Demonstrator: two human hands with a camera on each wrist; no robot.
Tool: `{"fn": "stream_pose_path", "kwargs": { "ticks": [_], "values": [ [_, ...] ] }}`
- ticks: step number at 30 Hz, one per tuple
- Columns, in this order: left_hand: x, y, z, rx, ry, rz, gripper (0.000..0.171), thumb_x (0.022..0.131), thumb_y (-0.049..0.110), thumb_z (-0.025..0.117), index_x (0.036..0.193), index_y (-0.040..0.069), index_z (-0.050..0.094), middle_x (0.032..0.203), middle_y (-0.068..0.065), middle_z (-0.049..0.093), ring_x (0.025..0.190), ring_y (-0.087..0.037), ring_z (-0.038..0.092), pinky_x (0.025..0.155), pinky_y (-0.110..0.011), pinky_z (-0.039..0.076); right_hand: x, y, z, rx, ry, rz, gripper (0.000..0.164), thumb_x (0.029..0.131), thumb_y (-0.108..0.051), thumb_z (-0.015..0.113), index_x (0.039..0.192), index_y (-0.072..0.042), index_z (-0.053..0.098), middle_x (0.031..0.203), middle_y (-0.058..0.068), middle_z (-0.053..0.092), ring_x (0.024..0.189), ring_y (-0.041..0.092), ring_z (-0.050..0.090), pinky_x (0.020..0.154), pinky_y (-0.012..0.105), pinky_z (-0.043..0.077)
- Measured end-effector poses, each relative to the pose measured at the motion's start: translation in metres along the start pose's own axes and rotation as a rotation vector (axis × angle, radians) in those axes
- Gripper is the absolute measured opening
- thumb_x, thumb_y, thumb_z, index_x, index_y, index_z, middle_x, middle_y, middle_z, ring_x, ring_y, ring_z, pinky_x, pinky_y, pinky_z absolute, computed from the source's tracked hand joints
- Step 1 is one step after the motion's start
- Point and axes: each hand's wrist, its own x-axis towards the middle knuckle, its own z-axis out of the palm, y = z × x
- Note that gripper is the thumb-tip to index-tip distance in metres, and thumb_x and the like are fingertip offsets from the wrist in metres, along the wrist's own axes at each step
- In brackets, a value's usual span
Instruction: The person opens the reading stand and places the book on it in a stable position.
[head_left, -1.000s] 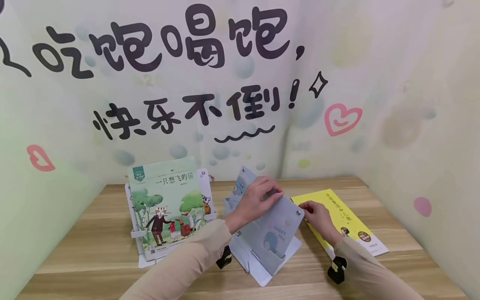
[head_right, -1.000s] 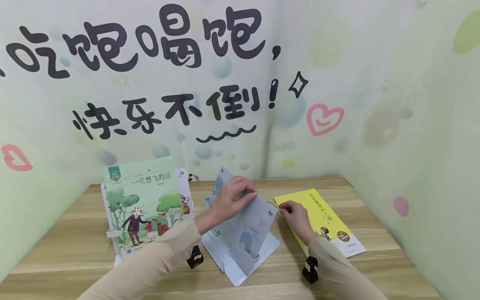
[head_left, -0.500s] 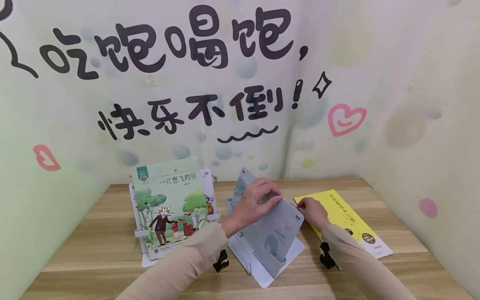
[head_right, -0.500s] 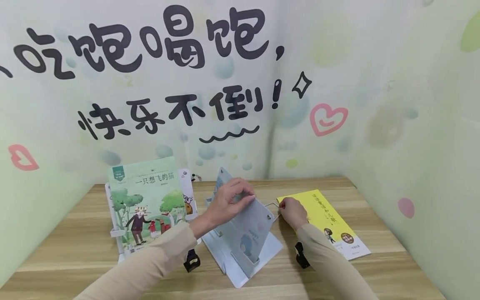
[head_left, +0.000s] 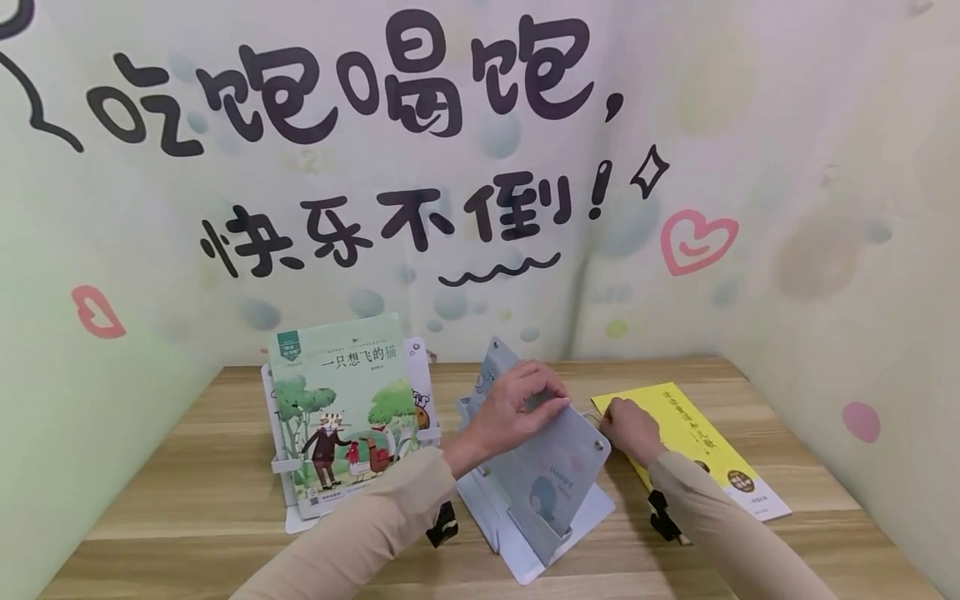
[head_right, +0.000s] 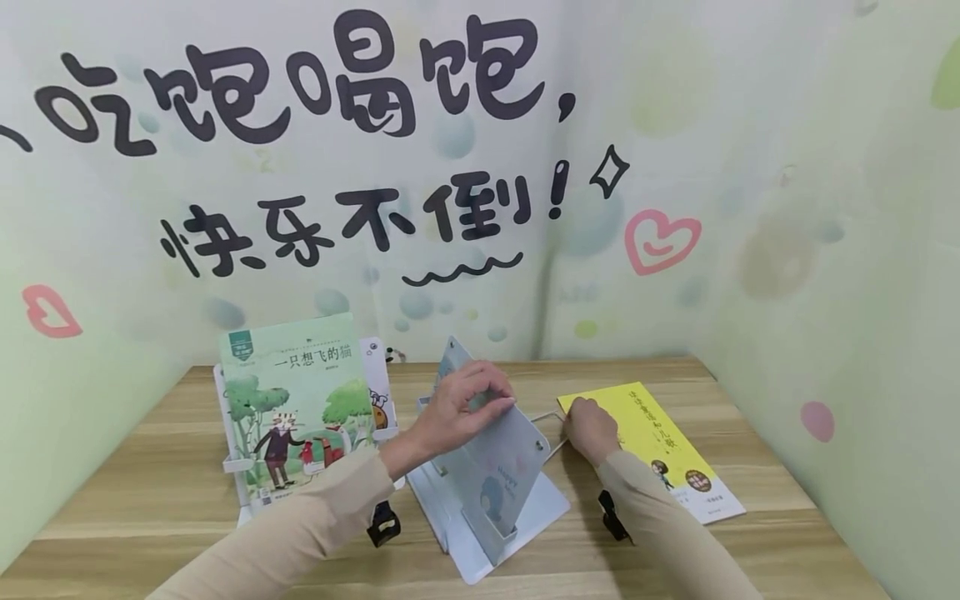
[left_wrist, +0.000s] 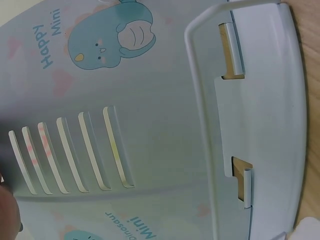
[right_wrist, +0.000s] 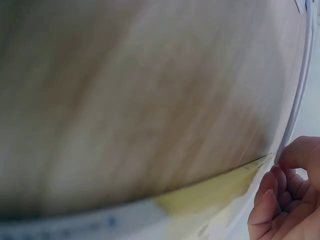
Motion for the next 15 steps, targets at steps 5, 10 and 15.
{"fn": "stream_pose_path", "kwargs": {
  "ticks": [5,10,15],
  "values": [
    [0.002,0.0,-0.002,-0.001,-0.006,0.031,0.004,0.086,0.007,0.066,0.09,0.009,0.065,0.093,-0.002,0.064,0.091,-0.012,0.055,0.08,-0.019,0.046,-0.006,0.007,-0.002,0.089,0.05,-0.042,0.01,0.088,-0.005,0.052,0.092,0.004,0.054,0.083,0.015,0.059,0.072,0.024,0.053,0.064,0.039,0.047],
    [0.006,-0.006,-0.006,-0.012,-0.026,0.063,0.004,0.087,0.007,0.066,0.09,0.009,0.064,0.091,-0.002,0.064,0.09,-0.011,0.057,0.08,-0.019,0.048,-0.009,0.015,-0.006,0.279,0.061,-0.038,0.016,0.091,-0.001,0.048,0.099,0.011,0.055,0.085,0.02,0.062,0.067,0.022,0.058,0.06,0.035,0.051],
    [0.009,-0.011,-0.012,-0.037,-0.052,0.079,0.004,0.085,0.006,0.066,0.089,0.007,0.064,0.091,-0.004,0.065,0.089,-0.012,0.058,0.08,-0.018,0.049,-0.015,0.021,-0.012,0.595,-0.01,0.099,0.023,0.095,-0.002,0.043,0.107,0.015,0.053,0.085,0.021,0.06,0.059,0.012,0.059,0.056,0.028,0.055]
  ]
}}
